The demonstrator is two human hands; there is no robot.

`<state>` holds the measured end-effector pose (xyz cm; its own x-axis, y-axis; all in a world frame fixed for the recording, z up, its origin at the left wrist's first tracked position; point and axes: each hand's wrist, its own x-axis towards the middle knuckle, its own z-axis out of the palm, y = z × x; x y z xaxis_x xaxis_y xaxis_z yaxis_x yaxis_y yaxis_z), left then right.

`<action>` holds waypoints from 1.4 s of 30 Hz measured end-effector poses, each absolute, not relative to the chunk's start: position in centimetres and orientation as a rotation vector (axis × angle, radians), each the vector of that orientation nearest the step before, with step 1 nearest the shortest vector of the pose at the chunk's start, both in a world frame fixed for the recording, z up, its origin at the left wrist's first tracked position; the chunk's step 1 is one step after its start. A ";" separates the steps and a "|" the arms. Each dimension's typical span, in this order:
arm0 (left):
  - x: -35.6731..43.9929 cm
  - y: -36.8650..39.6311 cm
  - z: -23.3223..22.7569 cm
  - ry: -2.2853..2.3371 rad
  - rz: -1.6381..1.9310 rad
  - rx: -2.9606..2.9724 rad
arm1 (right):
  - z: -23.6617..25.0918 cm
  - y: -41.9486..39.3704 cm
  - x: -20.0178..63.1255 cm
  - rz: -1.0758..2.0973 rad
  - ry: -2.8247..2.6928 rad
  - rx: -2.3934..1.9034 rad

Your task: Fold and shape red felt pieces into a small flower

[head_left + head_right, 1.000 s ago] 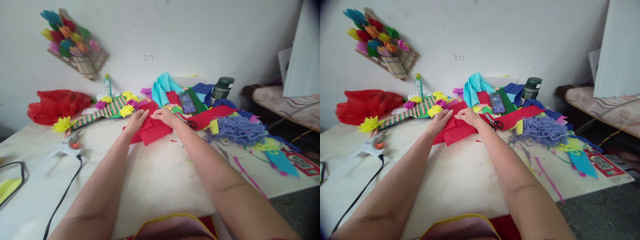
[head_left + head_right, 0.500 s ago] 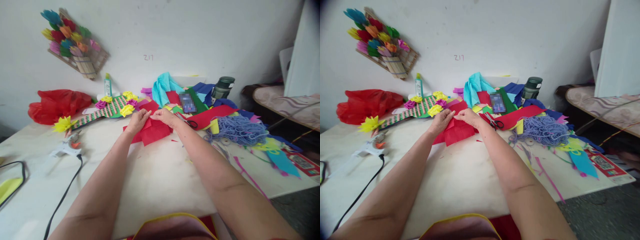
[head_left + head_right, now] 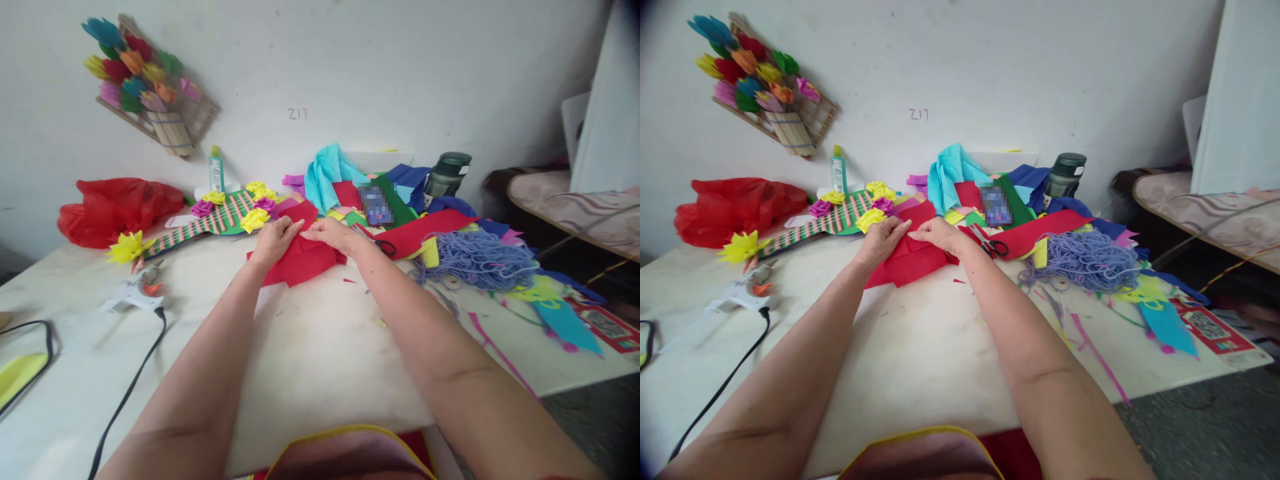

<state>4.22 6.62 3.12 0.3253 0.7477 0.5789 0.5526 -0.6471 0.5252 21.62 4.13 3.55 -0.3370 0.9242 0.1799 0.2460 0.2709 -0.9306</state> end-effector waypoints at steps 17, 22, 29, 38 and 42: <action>3.9 7.1 2.8 1.254 1.380 2.099 | 3.5 4.5 21.7 1.118 -1.631 -1.050; 3.8 7.0 2.7 1.208 1.389 2.070 | 3.4 4.4 21.7 1.169 -1.610 -1.028; 3.6 6.5 3.1 1.141 1.316 2.017 | 3.3 4.6 21.9 1.110 -1.641 -1.056; 4.0 7.3 2.5 1.243 1.522 1.991 | 3.8 4.0 21.2 1.290 -1.409 -0.909; 4.2 7.4 2.9 1.279 1.847 1.696 | 3.2 4.4 20.9 1.450 -1.206 -0.842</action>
<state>4.21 7.38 2.86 -0.2401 0.7433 0.6243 0.3225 -0.5455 0.7736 20.86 4.40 3.22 -0.2299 0.9689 0.0916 -0.2668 0.0277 -0.9633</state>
